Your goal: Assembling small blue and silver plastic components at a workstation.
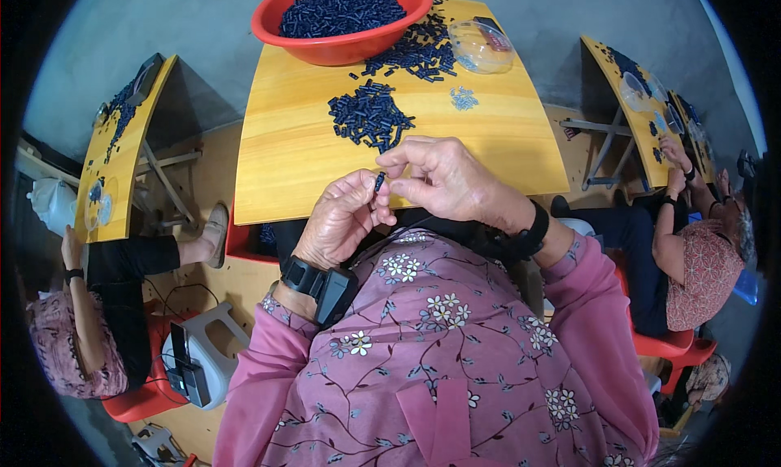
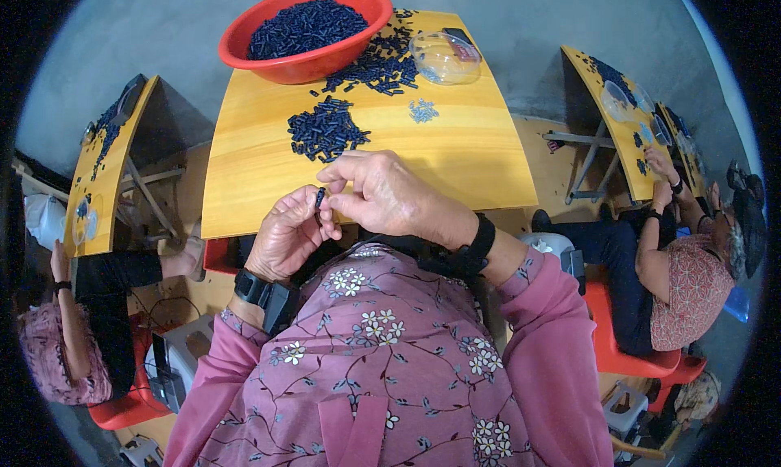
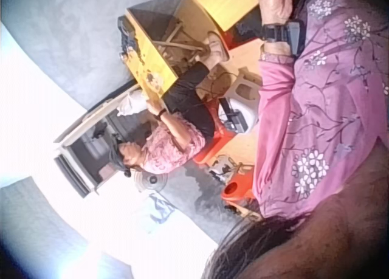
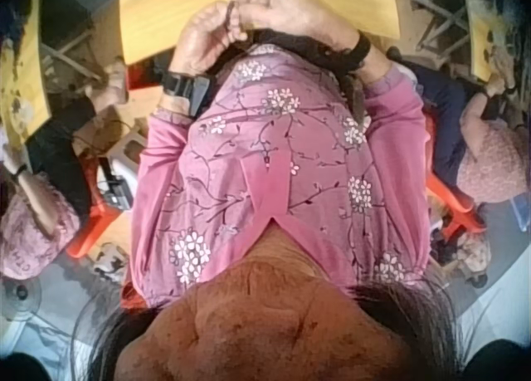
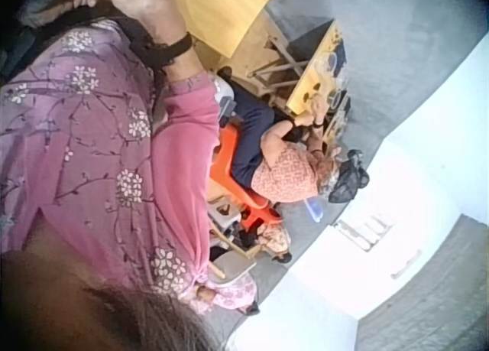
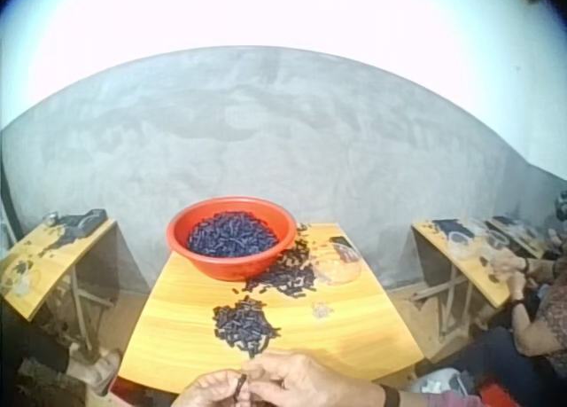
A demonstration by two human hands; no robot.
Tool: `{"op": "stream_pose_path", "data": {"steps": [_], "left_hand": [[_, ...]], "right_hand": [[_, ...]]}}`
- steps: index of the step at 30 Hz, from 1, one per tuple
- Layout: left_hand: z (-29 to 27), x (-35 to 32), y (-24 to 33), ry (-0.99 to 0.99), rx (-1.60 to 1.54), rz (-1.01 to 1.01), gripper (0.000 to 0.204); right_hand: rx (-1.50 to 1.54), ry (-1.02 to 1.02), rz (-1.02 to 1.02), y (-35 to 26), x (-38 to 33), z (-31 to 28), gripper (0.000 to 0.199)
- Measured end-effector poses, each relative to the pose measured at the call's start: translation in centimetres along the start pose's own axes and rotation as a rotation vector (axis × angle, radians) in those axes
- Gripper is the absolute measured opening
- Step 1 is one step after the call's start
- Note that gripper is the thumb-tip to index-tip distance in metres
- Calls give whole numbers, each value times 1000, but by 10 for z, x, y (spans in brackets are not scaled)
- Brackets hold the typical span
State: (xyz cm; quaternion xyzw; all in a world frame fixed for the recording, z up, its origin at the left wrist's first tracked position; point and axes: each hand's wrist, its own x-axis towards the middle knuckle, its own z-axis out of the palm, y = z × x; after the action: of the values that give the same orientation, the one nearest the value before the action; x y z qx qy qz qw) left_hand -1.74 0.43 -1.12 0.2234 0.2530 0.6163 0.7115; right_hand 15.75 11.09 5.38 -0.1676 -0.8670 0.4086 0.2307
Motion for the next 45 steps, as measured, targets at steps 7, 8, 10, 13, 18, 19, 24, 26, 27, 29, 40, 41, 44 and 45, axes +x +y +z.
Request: {"op": "stream_pose_path", "data": {"steps": [7, 8, 10, 13, 18, 19, 24, 26, 27, 29, 40, 41, 44, 45], "left_hand": [[5, -1, 2, 22, 35, -21, 21], [5, -1, 3, 35, 54, -28, 22], [6, -1, 3, 46, 72, -36, 24], [6, -1, 3, 43, 97, -32, 24], [8, -2, 5, 53, 112, -22, 25], [9, -2, 5, 53, 111, -20, 25], [17, -3, 7, 58, 235, 55, 21], [22, -5, 9, 77, 266, 72, 21], [23, -5, 10, 95, 297, 86, 20], [16, -4, 9, 78, 327, 81, 21], [21, -5, 10, 88, 539, 24, 25], [23, -6, 11, 111, 572, 20, 24], [25, -4, 6, 154, 667, 58, 23], [25, -4, 5, 178, 724, 102, 22]], "right_hand": [[324, -22, 220, -5, 4, -2, 18], [342, -60, 296, -8, 5, -4, 17], [349, -66, 303, -11, 5, -5, 16], [369, -79, 315, -10, 5, -5, 15], [369, -112, 346, -4, 4, -3, 16], [361, -110, 326, -3, 3, -2, 17], [404, -100, 294, -3, 3, -3, 18], [439, -95, 297, 2, 4, -6, 20], [438, -96, 297, 5, 5, -7, 20], [467, -112, 315, 8, 6, -8, 20], [248, -217, 296, -3, 10, -7, 18], [191, -222, 278, -4, 10, -7, 17], [149, -192, 316, -5, 8, -2, 17], [148, -192, 316, -5, 7, 2, 17]]}}
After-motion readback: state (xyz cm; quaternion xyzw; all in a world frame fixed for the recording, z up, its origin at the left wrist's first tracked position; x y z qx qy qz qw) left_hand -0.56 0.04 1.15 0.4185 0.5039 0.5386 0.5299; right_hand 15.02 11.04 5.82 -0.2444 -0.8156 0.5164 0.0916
